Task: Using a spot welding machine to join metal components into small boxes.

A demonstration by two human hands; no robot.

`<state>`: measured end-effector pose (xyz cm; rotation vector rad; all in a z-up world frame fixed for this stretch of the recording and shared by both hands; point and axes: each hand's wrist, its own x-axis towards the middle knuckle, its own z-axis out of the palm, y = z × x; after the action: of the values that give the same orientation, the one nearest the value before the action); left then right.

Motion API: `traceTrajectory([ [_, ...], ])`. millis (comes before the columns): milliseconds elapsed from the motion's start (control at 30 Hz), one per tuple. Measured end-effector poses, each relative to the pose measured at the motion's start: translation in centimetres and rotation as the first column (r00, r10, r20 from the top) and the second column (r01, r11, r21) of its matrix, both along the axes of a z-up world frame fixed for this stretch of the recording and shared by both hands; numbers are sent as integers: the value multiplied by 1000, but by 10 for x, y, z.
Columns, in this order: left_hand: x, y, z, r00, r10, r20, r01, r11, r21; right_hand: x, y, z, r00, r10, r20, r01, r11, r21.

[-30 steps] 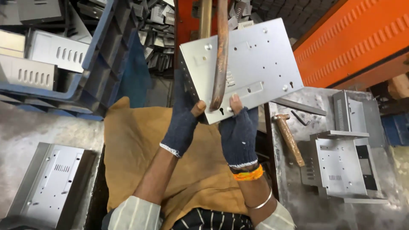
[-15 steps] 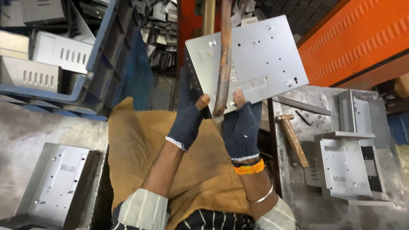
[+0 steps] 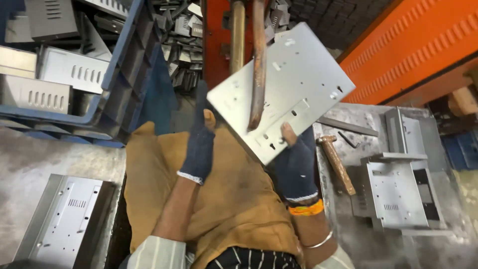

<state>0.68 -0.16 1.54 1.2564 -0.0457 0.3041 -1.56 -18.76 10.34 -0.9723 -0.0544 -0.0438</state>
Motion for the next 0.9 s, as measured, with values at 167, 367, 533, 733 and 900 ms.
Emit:
traceTrajectory([
  [167,-28,-2,16,981,-55,184,22,984,175,2,-37,-6,994,61,-91,-73,989,-130],
  [367,-26,-19,23,976,-20,219,-3,994,107,24,-52,9,968,6,-251,-76,959,-272],
  [533,-16,-30,29,949,34,314,-46,998,31,37,-60,1,997,36,-61,-60,893,-446],
  [733,-9,-33,-10,963,87,255,-110,991,74,46,-57,2,999,15,-31,-27,892,-451],
  [900,-16,-34,-3,955,82,286,-107,992,70,57,-62,-8,999,47,17,-34,880,-474],
])
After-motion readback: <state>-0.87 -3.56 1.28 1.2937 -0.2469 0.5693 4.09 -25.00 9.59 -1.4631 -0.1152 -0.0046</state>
